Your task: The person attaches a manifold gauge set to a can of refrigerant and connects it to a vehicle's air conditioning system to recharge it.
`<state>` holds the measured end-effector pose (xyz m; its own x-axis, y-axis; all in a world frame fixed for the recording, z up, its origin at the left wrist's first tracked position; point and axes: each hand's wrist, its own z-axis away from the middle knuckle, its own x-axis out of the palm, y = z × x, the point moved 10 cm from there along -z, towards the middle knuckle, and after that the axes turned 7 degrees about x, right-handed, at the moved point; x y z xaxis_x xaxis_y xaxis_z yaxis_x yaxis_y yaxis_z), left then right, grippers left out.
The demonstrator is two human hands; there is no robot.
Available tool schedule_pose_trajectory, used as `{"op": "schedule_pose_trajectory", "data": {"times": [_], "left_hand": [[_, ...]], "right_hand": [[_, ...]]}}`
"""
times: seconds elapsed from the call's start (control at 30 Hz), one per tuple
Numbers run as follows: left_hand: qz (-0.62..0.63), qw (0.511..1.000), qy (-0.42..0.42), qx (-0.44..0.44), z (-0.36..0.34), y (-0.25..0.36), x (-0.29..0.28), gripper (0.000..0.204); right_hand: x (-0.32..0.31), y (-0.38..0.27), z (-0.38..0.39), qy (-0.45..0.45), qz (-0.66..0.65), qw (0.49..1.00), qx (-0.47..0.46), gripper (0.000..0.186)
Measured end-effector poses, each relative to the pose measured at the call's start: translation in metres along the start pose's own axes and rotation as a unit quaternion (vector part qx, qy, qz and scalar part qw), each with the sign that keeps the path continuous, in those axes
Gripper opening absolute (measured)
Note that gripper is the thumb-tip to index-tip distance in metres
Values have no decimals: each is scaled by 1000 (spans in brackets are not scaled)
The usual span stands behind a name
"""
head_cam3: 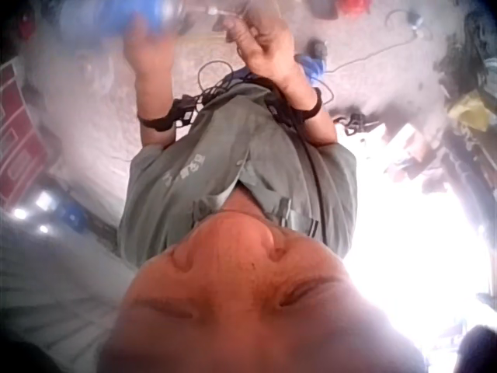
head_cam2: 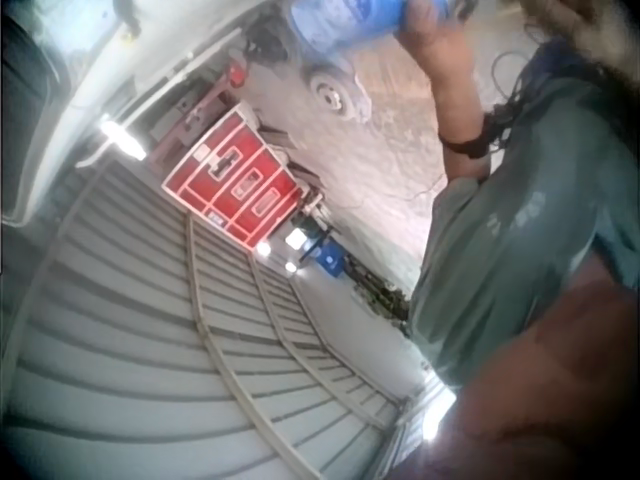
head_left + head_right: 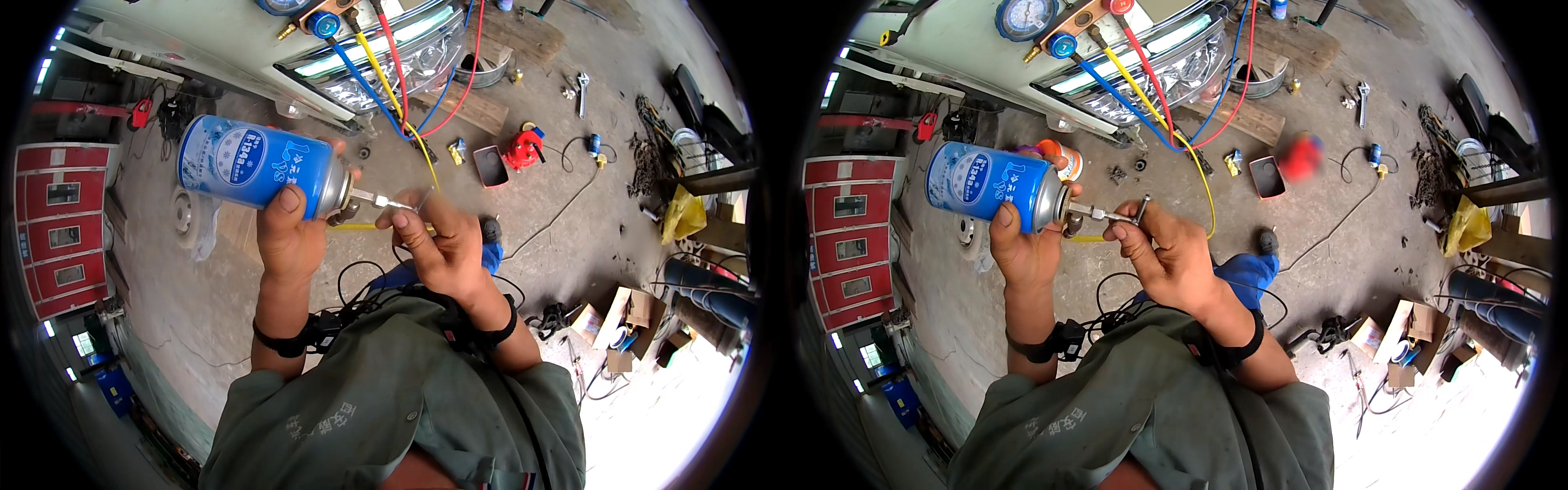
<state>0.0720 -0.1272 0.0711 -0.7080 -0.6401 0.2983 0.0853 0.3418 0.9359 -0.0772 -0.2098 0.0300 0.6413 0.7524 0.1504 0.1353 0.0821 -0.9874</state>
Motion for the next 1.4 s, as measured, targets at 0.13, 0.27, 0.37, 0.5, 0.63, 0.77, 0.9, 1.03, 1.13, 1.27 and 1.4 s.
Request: {"op": "schedule_pose_trajectory", "data": {"times": [0.13, 0.27, 0.37, 0.5, 0.63, 0.77, 0.9, 1.03, 1.13, 1.27, 1.4], "left_hand": [[23, 999, -27, -8, -4, 1, 9, 69], [59, 997, 30, -46, -5, -10, 1, 67], [78, 993, 64, -61, -6, -19, 5, 64], [40, 994, 89, -50, -2, -26, 17, 58], [102, 994, 48, 11, -10, -14, 8, 73], [-23, 988, -6, 154, -26, 36, -12, 74], [-283, 924, -140, 217, -18, 49, 37, 56], [-303, 934, -34, 185, -15, 43, 26, 37], [-320, 939, -1, 126, -20, 32, 23, 33], [-242, 966, 29, -89, -21, 3, 21, 45], [-162, 953, -26, -254, -11, -22, 25, 51]], "right_hand": [[-3, -9, -3, 10, 56, 997, -56, 15], [-7, -9, -13, 6, 44, 997, -69, 21], [1, -2, -17, 1, -121, 990, -66, 35], [24, 24, -28, -18, -384, 922, 38, 51], [-1, 32, -41, 31, -448, 890, 84, 38], [-36, 15, -45, 134, -440, 877, 140, 37], [-56, 0, -50, 195, -361, 904, 122, 39], [-66, -15, -57, 171, -312, 925, 134, 38], [-70, -18, -59, 162, -316, 924, 144, 37], [-78, -25, -67, 153, -269, 945, 109, 35], [-83, -23, -71, 135, -260, 946, 140, 34]]}}
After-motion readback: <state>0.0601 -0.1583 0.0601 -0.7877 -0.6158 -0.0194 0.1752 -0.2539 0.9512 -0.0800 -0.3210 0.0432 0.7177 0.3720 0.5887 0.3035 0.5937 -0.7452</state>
